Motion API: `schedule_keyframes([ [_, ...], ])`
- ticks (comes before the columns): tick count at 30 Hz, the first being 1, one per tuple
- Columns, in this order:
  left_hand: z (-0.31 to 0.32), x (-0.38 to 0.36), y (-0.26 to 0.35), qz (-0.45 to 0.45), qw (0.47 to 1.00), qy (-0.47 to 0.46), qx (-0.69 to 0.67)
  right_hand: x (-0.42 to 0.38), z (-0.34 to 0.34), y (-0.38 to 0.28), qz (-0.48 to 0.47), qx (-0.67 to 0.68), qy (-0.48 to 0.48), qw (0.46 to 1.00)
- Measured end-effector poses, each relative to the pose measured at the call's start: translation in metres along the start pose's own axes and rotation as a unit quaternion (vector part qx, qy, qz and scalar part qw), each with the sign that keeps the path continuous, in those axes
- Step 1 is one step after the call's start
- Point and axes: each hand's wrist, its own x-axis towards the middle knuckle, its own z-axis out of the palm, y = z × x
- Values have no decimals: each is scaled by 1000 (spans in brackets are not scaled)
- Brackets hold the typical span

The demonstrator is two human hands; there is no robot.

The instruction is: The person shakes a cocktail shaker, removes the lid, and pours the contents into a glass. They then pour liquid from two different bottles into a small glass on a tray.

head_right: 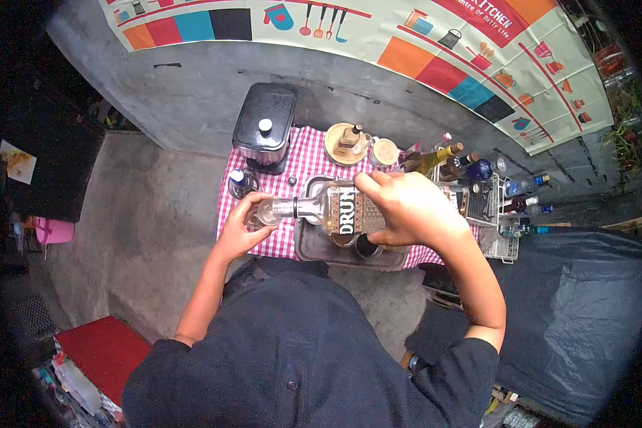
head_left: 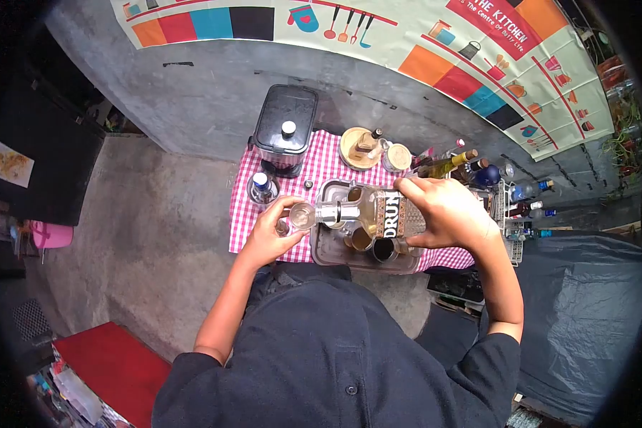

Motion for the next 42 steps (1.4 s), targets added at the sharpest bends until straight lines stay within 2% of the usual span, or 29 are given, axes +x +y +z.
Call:
schedule_keyframes([
  [15, -7, 4, 38, 94, 995, 2, 29, 3, 2, 1, 6, 4, 0, 1000],
  [19, -9, 3, 27, 83, 996, -2, 31, 2, 0, -1, 10, 3, -2, 1000],
  [21, -8, 3, 21, 33, 999, -6, -4, 2, -1, -1, 11, 4, -3, 1000],
  [24, -9, 2, 10, 31, 999, -1, -18, 3, -1, -3, 16, 11, -12, 1000],
  [28, -12, -3, 13, 36, 999, -6, -36, 8, 12, -3, 35, 78, 2, 996],
  [30, -12, -5, 20, 32, 994, -8, -104, 11, 21, -5, 55, 113, 5, 992],
  [34, -19, -7, 35, 55, 991, 2, -124, 21, 44, -5, 21, 254, 72, 964],
  [36, -26, -7, 39, 68, 991, 8, -115, 24, 44, -14, 59, 250, 106, 961],
  [37, -30, -7, 41, 67, 991, 4, -114, 26, 58, -7, 51, 235, 150, 959],
  [38, -34, -7, 42, 66, 991, -1, -115, 32, 66, -4, 50, 234, 152, 959],
  [40, -41, -10, 39, 53, 992, 0, -113, 47, 74, -3, 31, 322, 227, 919],
  [41, -44, -11, 38, 49, 993, 13, -105, 53, 75, -1, 39, 310, 218, 925],
  [42, -48, -13, 37, 44, 994, 25, -97, 60, 86, 2, 41, 340, 240, 908],
])
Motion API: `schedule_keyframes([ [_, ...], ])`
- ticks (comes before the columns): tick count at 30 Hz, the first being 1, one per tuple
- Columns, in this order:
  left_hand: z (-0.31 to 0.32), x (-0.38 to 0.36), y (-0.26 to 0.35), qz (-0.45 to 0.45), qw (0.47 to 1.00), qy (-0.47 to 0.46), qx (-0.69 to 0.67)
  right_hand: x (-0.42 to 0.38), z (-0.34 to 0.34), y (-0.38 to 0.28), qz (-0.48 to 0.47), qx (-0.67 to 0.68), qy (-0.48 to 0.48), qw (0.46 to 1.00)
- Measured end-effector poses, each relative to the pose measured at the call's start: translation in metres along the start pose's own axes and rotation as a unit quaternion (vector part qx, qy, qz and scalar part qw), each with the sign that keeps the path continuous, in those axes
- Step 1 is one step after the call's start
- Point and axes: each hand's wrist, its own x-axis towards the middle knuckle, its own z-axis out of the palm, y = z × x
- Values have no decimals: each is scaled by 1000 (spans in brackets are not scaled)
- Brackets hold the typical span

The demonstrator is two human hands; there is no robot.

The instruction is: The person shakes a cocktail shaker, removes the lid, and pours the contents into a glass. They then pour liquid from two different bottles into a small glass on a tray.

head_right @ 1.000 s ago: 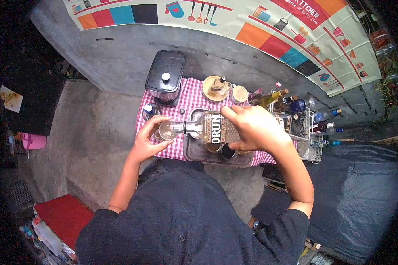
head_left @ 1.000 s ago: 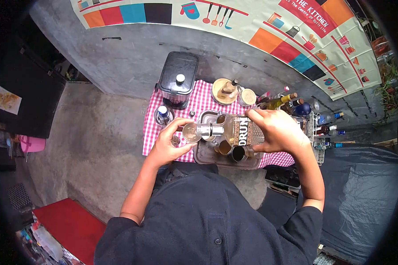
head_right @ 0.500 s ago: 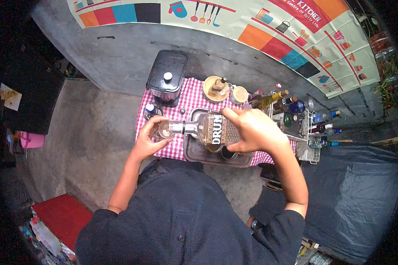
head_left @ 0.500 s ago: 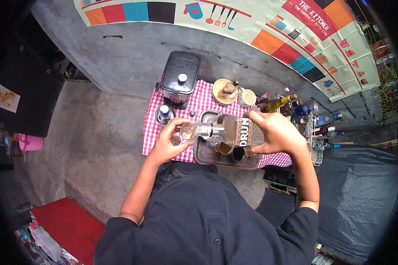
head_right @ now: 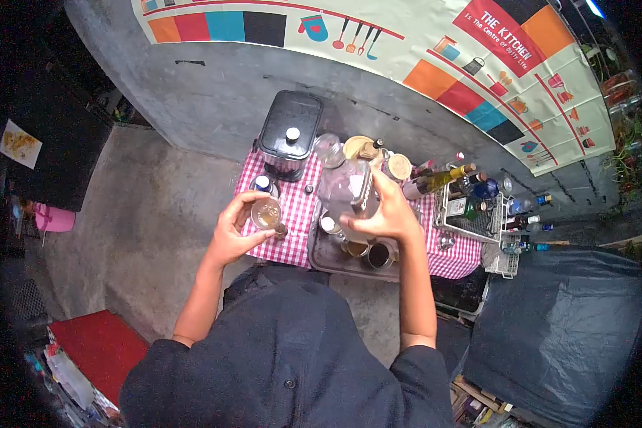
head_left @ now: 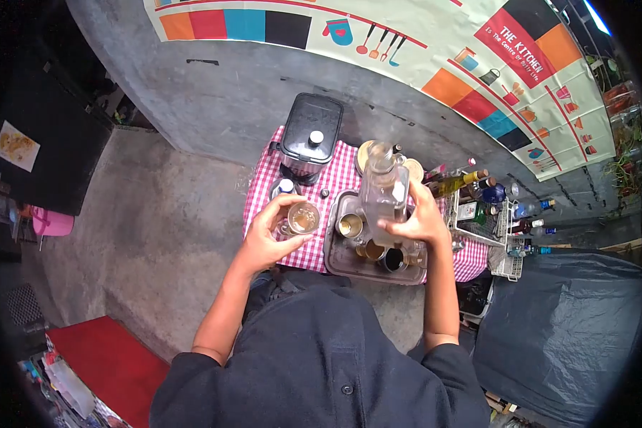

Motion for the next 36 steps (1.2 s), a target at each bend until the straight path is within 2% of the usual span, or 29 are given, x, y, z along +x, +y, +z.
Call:
schedule_keyframes([
  [1, -7, -3, 0, -43, 999, -6, -12, 2, 8, 9, -2, -11, 29, 1000],
  [2, -11, -5, -1, -45, 999, -7, -11, 4, 17, 21, -6, -21, 57, 998],
  [4, -20, -11, -7, -25, 1000, 15, -4, 8, 33, 34, 78, 63, 68, 993],
  [6, -31, -16, -8, -31, 999, 18, 0, 14, 53, 49, 117, 167, 98, 974],
  [9, -45, -24, -6, -50, 998, 39, 5, 24, 73, 53, 165, 221, 113, 955],
  [10, -50, -26, -5, -53, 998, 41, 8, 27, 78, 55, 165, 225, 111, 954],
  [12, -60, -28, -3, -47, 998, 49, 14, 34, 91, 71, 179, 144, 85, 970],
  [13, -66, -29, -4, -46, 998, 46, 15, 35, 103, 88, 173, 213, 77, 958],
  [18, -84, -36, -9, -51, 996, 55, 39, 41, 146, 105, 154, 184, 101, 965],
  [21, -86, -39, -11, -53, 996, 51, 45, 42, 164, 114, 172, 89, 100, 976],
  [24, -86, -41, -14, -59, 996, 49, 42, 36, 194, 145, 180, 142, 109, 967],
  [28, -80, -41, -12, -69, 996, 43, 42, 26, 208, 154, 147, 127, 141, 971],
  [33, -64, -34, -9, -89, 994, 45, 31, 12, 224, 178, 165, 96, 154, 969],
  [36, -50, -31, -7, -88, 995, 50, 10, 7, 221, 182, 144, 140, 139, 970],
])
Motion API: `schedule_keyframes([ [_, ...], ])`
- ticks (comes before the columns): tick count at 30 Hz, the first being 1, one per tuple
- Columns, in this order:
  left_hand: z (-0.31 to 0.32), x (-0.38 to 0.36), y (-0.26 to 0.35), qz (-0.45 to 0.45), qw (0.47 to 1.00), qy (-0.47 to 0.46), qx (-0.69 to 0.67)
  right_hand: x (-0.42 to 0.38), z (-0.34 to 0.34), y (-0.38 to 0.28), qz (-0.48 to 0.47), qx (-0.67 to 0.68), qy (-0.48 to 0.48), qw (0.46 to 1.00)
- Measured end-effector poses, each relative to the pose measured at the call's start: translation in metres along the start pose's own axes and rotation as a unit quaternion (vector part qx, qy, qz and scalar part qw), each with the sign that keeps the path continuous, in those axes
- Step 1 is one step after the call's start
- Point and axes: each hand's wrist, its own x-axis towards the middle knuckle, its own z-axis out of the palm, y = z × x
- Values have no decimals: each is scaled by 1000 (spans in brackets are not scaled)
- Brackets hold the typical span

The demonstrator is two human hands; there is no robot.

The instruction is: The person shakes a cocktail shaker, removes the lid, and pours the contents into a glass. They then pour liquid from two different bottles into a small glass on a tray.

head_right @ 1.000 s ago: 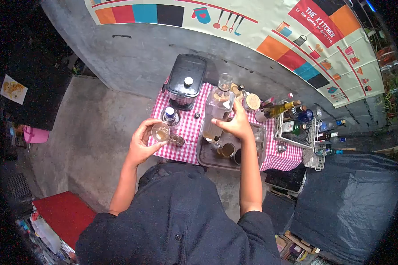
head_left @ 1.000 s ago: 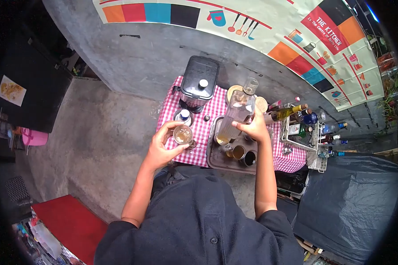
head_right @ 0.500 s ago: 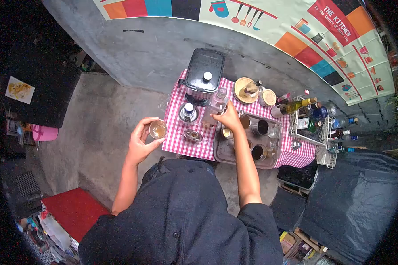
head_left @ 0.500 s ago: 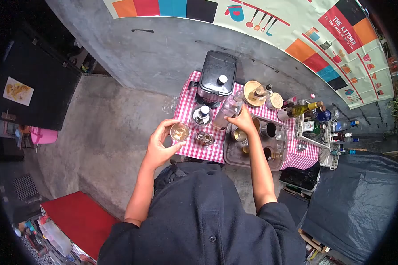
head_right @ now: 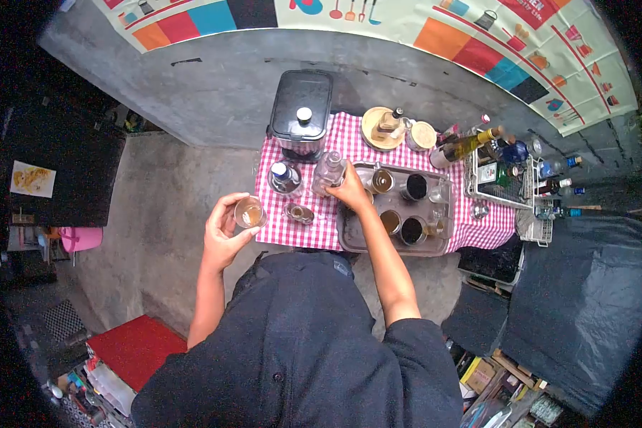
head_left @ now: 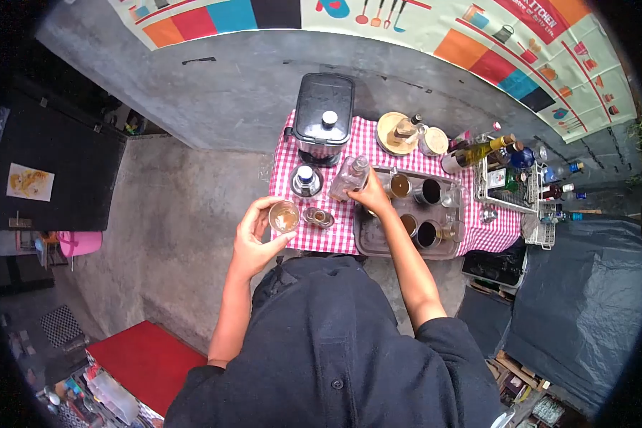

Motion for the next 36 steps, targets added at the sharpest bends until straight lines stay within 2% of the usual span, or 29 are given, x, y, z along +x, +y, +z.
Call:
schedule_keyframes([
  [4, 26, 5, 4, 8, 1000, -9, -4, -3, -9, -19, 1, 31, -108, 994],
  [5, 31, 5, 3, 6, 1000, -7, -1, -4, -10, -20, 3, 31, -109, 994],
  [8, 49, 7, -1, 1, 1000, -11, 2, -3, -20, -36, 25, -12, -127, 992],
  [10, 62, 10, -6, 6, 1000, -19, 8, 2, -25, -35, 1, -28, -157, 987],
  [12, 74, 11, -9, 8, 1000, -23, 16, 4, -41, -36, -14, -99, -199, 975],
  [16, 97, 14, -21, -17, 999, -42, 22, -24, -86, -37, -24, -156, -192, 969],
  [19, 116, 17, -28, 0, 989, -68, 130, -62, -125, -38, -12, -186, -198, 962],
  [24, 141, 26, -54, 5, 977, -77, 198, -107, -165, -34, 99, -246, -231, 936],
  [26, 151, 30, -68, -29, 970, -97, 223, -115, -166, -15, 75, -256, -232, 936],
  [29, 158, 36, -99, -33, 964, -97, 243, -116, -164, 1, 39, -281, -245, 927],
  [31, 166, 40, -106, -37, 959, -100, 263, -112, -167, -1, 48, -268, -265, 925],
  [34, 170, 44, -135, -42, 937, -68, 340, -108, -166, -2, 59, -257, -291, 920],
  [36, 175, 49, -146, -59, 941, -49, 328, -107, -165, 3, 50, -239, -295, 924],
])
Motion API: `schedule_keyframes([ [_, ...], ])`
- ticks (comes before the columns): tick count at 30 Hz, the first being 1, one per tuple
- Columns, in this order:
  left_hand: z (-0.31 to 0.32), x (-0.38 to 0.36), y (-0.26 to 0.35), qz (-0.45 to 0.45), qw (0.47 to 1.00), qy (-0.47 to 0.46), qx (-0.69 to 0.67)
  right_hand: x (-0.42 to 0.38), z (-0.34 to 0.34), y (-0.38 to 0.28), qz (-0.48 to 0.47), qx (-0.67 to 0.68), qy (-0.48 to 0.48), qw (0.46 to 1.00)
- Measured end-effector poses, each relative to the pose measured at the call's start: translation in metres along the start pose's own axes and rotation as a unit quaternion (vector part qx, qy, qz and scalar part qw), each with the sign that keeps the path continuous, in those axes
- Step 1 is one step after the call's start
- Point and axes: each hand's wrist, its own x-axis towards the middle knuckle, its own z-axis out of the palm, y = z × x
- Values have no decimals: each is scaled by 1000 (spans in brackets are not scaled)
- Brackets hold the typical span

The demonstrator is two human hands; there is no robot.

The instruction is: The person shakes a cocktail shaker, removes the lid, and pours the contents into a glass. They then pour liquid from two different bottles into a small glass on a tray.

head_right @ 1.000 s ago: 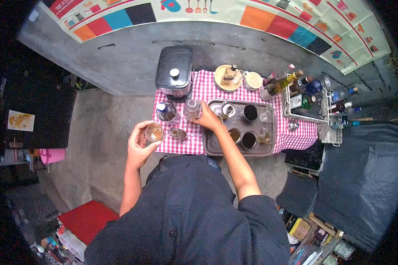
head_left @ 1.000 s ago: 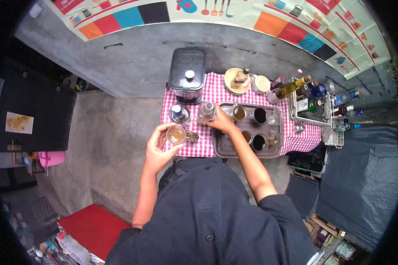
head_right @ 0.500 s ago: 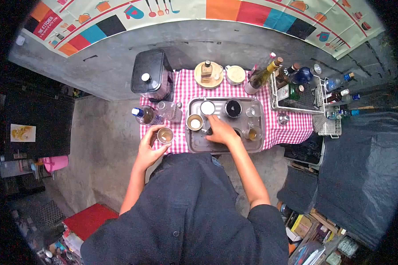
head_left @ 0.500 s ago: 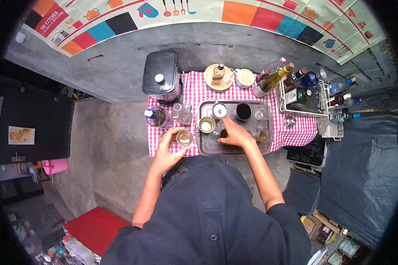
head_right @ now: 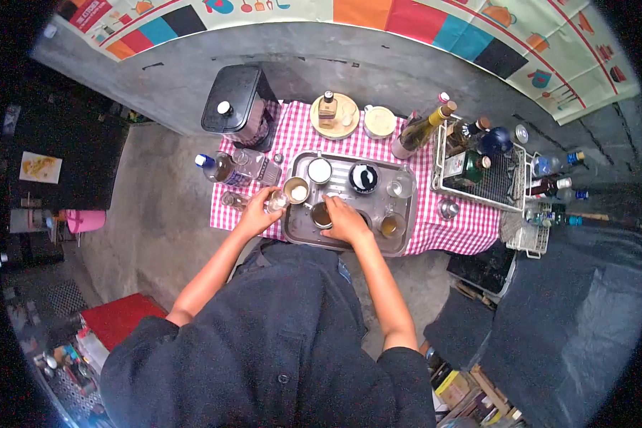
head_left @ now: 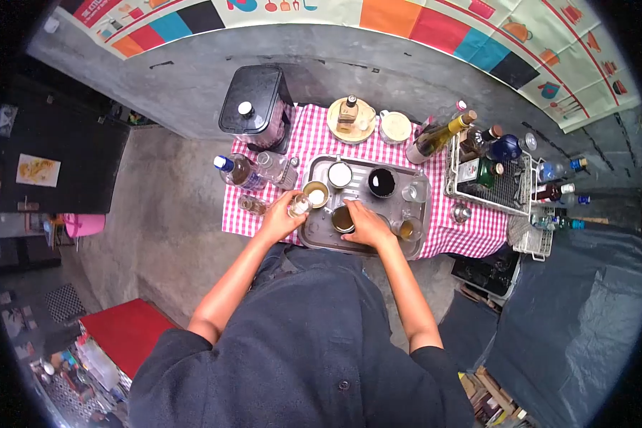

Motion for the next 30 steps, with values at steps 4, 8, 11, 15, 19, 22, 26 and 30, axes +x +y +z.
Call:
schedule_keyframes([
  [4, 17, 14, -14, -48, 997, 10, 54, 3, 9, 9, -26, -17, 4, 1000],
  [8, 28, 25, -17, -82, 987, 14, 141, 3, 15, 18, -58, 7, 31, 998],
  [11, 26, 28, -1, -86, 982, 6, 168, 3, 14, 18, -50, 4, 16, 999],
  [15, 24, 33, 20, -71, 974, -5, 215, 3, 10, 16, -49, 11, 10, 999],
  [19, 27, 31, 20, -53, 970, 16, 239, 2, 7, 14, -55, 34, 33, 997],
  [22, 25, 21, 18, -43, 983, 40, 176, -4, 2, 8, -37, 68, 29, 997],
  [26, 16, -11, 19, -17, 999, 39, 29, -16, 9, 14, -23, 72, 119, 990],
  [30, -8, -45, 31, -106, 994, 4, -25, -31, -5, -1, -3, 107, 160, 981],
])
